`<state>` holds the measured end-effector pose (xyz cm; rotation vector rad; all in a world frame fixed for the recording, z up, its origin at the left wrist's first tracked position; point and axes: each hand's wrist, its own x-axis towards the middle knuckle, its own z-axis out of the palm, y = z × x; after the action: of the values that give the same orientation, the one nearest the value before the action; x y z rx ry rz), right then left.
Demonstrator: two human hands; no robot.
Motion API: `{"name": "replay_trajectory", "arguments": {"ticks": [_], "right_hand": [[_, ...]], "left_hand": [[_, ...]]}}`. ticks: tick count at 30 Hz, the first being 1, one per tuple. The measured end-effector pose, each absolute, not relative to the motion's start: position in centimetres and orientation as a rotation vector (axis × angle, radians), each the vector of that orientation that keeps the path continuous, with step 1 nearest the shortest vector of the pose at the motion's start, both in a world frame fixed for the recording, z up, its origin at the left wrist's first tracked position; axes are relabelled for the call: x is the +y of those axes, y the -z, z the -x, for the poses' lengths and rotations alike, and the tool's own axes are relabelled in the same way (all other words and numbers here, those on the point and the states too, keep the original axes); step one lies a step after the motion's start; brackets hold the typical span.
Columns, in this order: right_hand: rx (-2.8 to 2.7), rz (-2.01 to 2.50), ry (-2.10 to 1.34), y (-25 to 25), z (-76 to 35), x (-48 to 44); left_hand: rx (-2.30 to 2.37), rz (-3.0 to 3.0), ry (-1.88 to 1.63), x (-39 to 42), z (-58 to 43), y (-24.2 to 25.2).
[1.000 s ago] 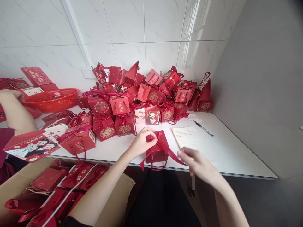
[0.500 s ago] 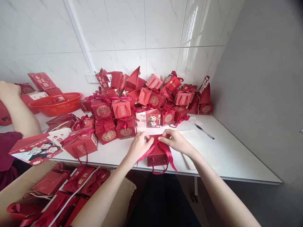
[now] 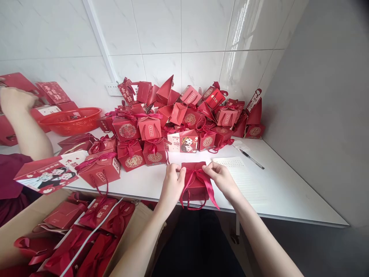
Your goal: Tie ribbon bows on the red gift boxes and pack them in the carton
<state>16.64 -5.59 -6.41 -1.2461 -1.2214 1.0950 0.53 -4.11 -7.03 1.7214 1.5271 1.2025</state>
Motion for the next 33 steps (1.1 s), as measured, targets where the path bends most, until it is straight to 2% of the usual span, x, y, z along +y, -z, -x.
{"name": "replay_trajectory", "arguments": {"ticks": [8, 12, 14, 16, 19, 23, 27, 33], "right_hand": [[-0.944, 0.988, -1.281, 8.4, -16.6, -5.5], [-0.926, 1.038, -1.294, 8.9, -17.0, -5.1], [-1.039, 1.168, -1.115, 8.4, -17.3, -5.5], [-1.210, 1.270, -0.765, 7.3, -17.5, -6.6], [-1.653, 1.212, -0.326, 5.6, -16.9, -8.8], [-2.118, 1.094, -0.094, 5.3, -15.3, -10.1], [-2.043, 1.047, 0.091, 6.9, -14.7, -9.8], [-1.937, 0.927, 0.379, 8.3, -14.7, -10.7]], "left_hand": [[1.511, -1.714, -1.216, -4.0, -0.5, 7.4], [1.505, -1.687, -1.261, -4.2, -0.8, 7.6], [1.464, -1.696, -1.233, -4.2, -0.9, 7.7], [1.410, -1.735, -1.222, -4.2, -0.9, 7.8], [1.383, -1.796, -1.286, -4.2, -1.0, 8.0], [1.356, -1.803, -1.320, -4.4, -1.1, 8.2], [1.359, -1.752, -1.376, -4.3, -1.4, 8.0], [1.235, -2.007, -1.302, -4.3, -1.8, 7.4]]}}
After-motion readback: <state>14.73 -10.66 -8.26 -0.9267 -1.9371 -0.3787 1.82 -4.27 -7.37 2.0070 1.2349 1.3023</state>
